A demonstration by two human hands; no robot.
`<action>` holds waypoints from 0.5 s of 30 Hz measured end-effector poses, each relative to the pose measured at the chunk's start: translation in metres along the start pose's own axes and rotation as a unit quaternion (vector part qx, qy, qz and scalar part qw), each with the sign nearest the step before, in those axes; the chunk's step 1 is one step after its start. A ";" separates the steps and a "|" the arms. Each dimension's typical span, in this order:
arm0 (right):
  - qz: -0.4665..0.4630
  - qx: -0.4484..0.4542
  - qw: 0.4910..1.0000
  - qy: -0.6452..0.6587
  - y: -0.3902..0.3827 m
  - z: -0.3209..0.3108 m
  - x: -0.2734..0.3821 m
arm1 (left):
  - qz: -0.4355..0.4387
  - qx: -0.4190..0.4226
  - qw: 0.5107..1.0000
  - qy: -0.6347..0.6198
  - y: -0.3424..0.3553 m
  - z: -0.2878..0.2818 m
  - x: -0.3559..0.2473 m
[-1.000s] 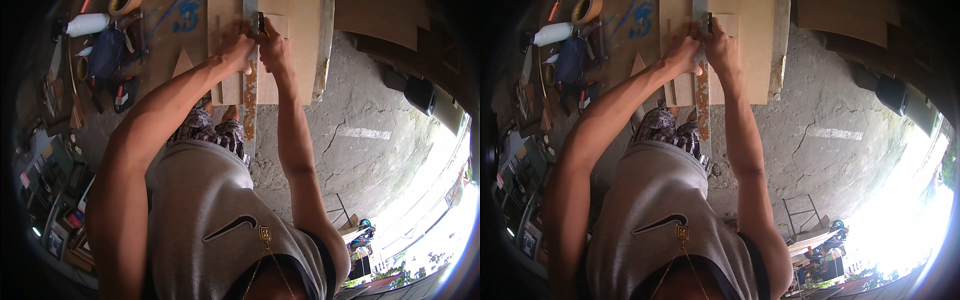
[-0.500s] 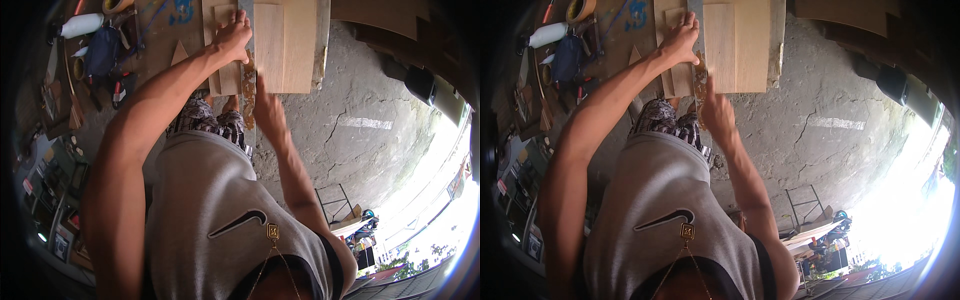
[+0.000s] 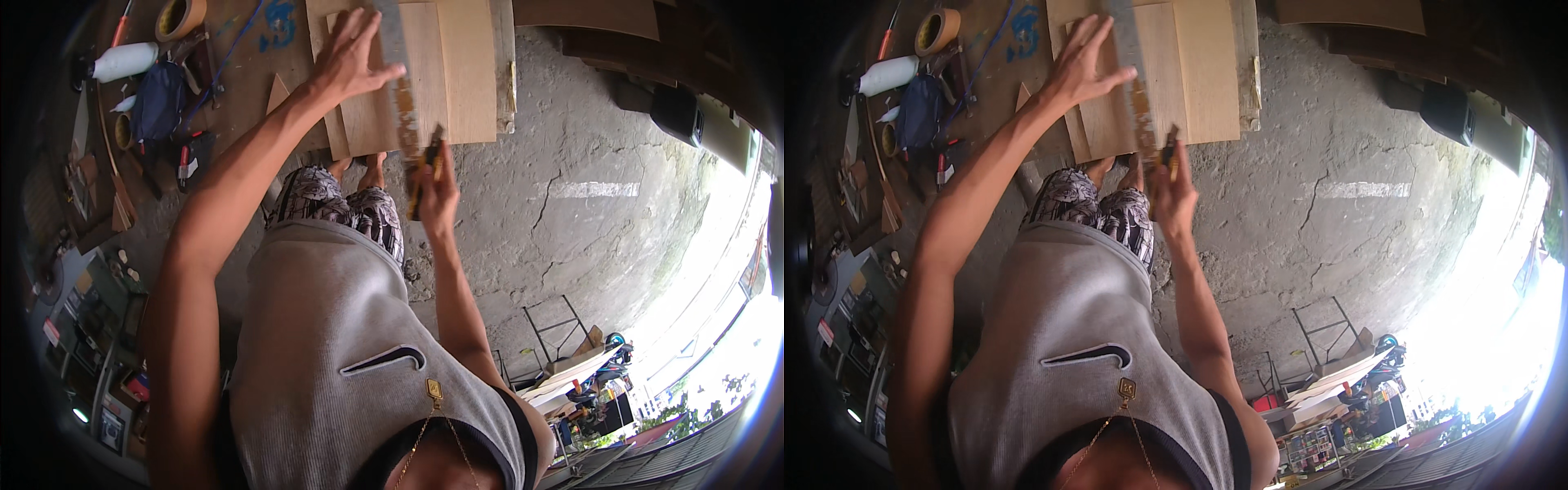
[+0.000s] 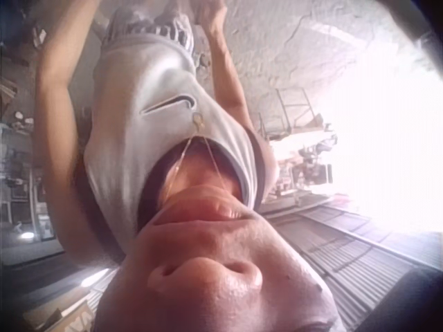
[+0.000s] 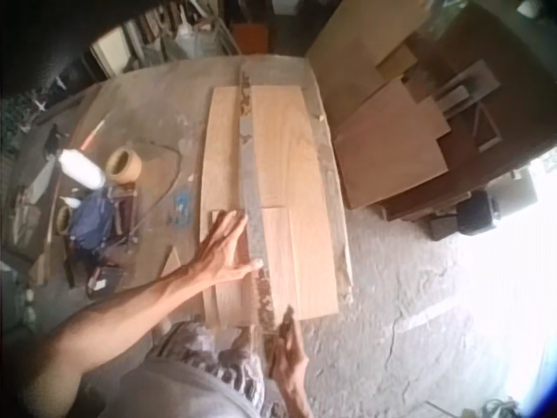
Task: The person measures and marks a piece of wood using a tape measure and marker, then cuts it with a utility knife guided by a metal ruler. The person repeats the measuring and cutting process on another piece of wood.
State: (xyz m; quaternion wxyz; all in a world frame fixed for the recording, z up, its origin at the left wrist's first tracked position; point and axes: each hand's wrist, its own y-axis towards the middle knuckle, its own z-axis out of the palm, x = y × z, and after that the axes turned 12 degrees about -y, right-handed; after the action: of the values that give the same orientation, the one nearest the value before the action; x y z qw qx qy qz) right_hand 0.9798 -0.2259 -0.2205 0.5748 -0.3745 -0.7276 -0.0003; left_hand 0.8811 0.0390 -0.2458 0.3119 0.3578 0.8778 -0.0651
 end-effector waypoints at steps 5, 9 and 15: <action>-0.048 -0.080 0.972 -0.214 0.023 -0.056 -0.015 | 0.080 -0.188 0.976 0.075 0.014 0.014 0.031; -0.094 -0.085 0.975 -0.181 0.037 -0.043 0.024 | 0.031 -0.240 0.970 0.005 0.012 0.046 0.050; -0.019 0.067 0.993 -0.092 0.112 0.017 0.079 | 0.008 -0.226 0.974 0.001 0.001 0.041 0.037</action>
State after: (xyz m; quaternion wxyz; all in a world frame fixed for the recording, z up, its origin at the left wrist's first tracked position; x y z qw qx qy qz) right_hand 1.0222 -0.0954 -0.2086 0.5288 -0.3198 -0.7829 0.0721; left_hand 0.8822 0.0478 -0.3002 0.3842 0.2855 0.8671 0.1379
